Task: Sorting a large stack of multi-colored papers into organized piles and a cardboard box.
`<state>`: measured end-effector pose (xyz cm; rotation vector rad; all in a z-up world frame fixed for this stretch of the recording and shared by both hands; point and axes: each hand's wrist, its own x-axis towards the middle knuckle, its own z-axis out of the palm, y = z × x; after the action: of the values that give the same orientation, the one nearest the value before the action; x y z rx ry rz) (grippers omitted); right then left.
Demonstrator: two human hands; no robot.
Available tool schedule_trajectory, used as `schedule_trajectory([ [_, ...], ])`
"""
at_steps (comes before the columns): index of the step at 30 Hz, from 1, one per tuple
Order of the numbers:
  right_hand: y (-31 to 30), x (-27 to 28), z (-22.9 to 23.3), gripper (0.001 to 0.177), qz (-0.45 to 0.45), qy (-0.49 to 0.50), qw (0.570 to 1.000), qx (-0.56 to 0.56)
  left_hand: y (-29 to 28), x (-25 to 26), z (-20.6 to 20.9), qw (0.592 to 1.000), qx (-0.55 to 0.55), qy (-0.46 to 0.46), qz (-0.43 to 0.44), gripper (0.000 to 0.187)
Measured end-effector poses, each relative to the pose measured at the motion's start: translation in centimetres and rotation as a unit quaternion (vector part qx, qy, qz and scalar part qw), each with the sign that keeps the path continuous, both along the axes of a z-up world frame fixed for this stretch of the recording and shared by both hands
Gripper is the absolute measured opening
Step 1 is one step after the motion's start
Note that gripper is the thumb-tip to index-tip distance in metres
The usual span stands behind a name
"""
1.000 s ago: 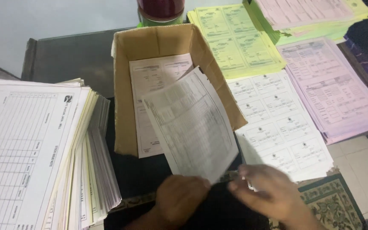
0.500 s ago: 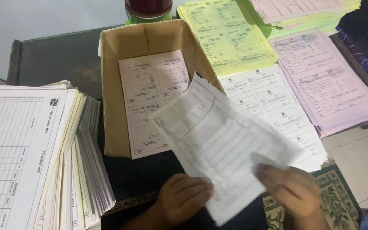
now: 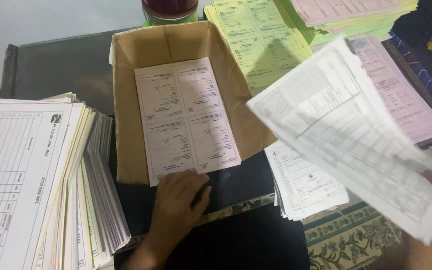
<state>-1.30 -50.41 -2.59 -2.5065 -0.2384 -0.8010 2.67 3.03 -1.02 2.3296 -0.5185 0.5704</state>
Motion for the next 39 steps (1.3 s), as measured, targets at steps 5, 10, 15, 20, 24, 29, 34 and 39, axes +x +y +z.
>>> schedule_trajectory([
  [5, 9.5, -0.8, 3.0, 0.044, -0.097, -0.04, 0.99, -0.09, 0.5, 0.8, -1.8, 0.998, 0.028, 0.027, 0.041, 0.041],
  [10, 10.6, -0.4, 3.0, 0.048, -0.16, 0.005, 0.97, -0.183, 0.2, 0.9, -1.6, 0.997, 0.033, 0.059, 0.025, 0.04],
  [15, 13.3, 1.2, 3.1, 0.052, -0.139, 0.014, 0.983, -0.121, 0.1, 0.9, -1.5, 0.998, 0.028, 0.055, 0.023, 0.037],
  [20, 15.1, 2.3, 3.4, 0.045, -0.141, 0.034, 0.985, -0.089, 0.4, 0.7, -1.5, 0.997, 0.026, 0.071, 0.012, 0.037],
  [24, 15.6, 2.1, 4.7, 0.043, -0.109, 0.056, 0.99, -0.068, 0.5, 0.8, -1.8, 0.995, 0.038, 0.087, 0.011, 0.035],
  [29, 15.7, 2.4, 6.4, 0.053, -0.125, 0.248, 0.946, -0.168, 0.3, 0.9, -1.5, 0.998, 0.019, 0.057, 0.01, 0.037],
  [34, 16.1, 3.2, 6.7, 0.082, -0.096, 0.394, 0.907, -0.114, 0.4, 0.7, -2.1, 0.996, 0.041, 0.075, 0.021, 0.041],
  [39, 17.3, 3.4, 7.4, 0.096, -0.112, 0.43, 0.894, -0.065, 0.3, 0.8, -2.4, 0.995, 0.042, 0.083, 0.038, 0.036],
])
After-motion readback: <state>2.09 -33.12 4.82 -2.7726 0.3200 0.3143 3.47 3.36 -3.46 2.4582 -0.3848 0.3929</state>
